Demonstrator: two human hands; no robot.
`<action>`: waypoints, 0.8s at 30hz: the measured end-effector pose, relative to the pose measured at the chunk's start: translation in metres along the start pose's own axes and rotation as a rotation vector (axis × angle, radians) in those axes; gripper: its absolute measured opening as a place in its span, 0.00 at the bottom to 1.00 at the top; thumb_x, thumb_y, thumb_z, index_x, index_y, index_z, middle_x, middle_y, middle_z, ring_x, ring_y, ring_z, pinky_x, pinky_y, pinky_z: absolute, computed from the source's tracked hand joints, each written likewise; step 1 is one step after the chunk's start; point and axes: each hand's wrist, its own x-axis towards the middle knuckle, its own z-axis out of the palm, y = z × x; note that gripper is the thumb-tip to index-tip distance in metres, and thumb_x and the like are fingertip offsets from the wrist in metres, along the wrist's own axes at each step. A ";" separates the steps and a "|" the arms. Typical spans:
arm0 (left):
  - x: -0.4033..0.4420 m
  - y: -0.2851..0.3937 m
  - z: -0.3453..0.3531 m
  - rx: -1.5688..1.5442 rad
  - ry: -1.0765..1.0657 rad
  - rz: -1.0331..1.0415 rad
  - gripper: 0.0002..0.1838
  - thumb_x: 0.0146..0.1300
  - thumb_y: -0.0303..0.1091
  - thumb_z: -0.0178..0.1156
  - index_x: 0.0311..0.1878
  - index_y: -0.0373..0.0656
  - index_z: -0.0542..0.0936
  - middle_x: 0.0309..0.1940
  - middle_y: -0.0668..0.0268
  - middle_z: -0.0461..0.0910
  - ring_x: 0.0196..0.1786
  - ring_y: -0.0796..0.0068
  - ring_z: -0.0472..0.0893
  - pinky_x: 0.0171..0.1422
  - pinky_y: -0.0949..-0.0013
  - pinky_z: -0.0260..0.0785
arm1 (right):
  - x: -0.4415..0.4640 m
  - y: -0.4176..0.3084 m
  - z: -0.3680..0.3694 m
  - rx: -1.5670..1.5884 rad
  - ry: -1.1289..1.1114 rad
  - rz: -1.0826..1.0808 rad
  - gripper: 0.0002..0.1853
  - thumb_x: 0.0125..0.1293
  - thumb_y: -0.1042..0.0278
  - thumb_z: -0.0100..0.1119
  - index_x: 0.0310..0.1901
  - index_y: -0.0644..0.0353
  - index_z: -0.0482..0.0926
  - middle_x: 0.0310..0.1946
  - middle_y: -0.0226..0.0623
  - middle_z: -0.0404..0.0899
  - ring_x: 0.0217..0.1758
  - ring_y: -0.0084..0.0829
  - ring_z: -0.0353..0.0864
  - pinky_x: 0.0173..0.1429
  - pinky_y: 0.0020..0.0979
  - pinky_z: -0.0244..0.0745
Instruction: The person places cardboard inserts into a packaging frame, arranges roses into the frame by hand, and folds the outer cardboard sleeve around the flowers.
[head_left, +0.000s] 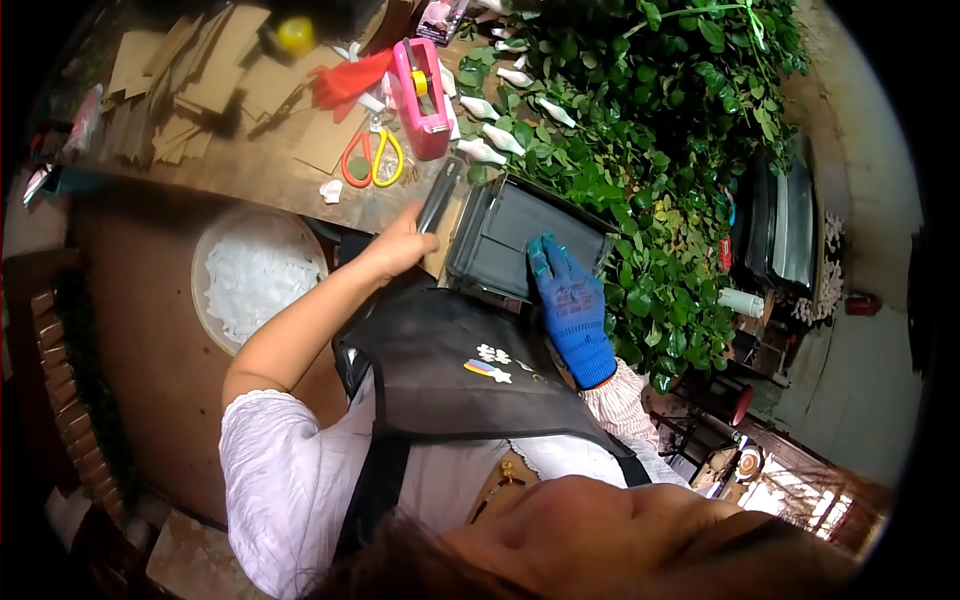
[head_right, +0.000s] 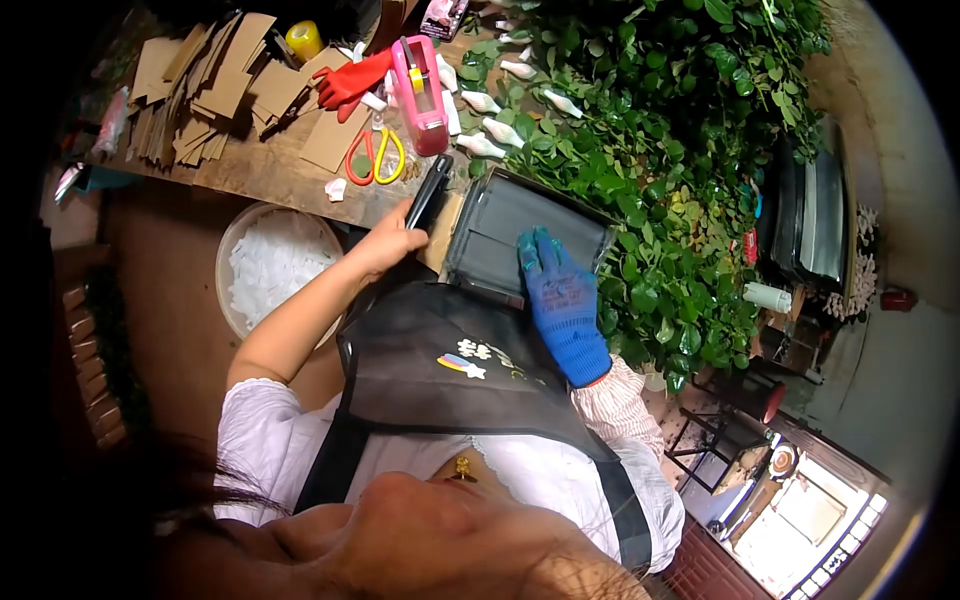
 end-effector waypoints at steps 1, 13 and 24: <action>-0.013 0.009 0.006 0.022 0.020 0.057 0.32 0.56 0.31 0.65 0.65 0.33 0.69 0.45 0.59 0.78 0.49 0.66 0.79 0.57 0.67 0.71 | 0.001 0.000 -0.001 0.025 -0.019 0.007 0.31 0.62 0.78 0.52 0.70 0.54 0.70 0.71 0.41 0.72 0.65 0.41 0.80 0.59 0.38 0.82; -0.041 0.060 0.005 0.935 -0.104 0.179 0.20 0.62 0.37 0.69 0.54 0.44 0.76 0.41 0.49 0.85 0.49 0.43 0.84 0.54 0.49 0.75 | -0.001 -0.001 0.000 -0.026 -0.013 0.011 0.31 0.65 0.78 0.53 0.72 0.53 0.70 0.72 0.40 0.71 0.65 0.40 0.79 0.60 0.39 0.82; -0.055 0.036 -0.030 1.153 0.113 0.371 0.23 0.51 0.26 0.66 0.53 0.41 0.74 0.41 0.57 0.81 0.49 0.49 0.81 0.57 0.49 0.72 | 0.000 -0.002 0.002 -0.044 -0.011 0.014 0.34 0.62 0.79 0.54 0.72 0.51 0.69 0.72 0.39 0.71 0.64 0.41 0.80 0.59 0.39 0.82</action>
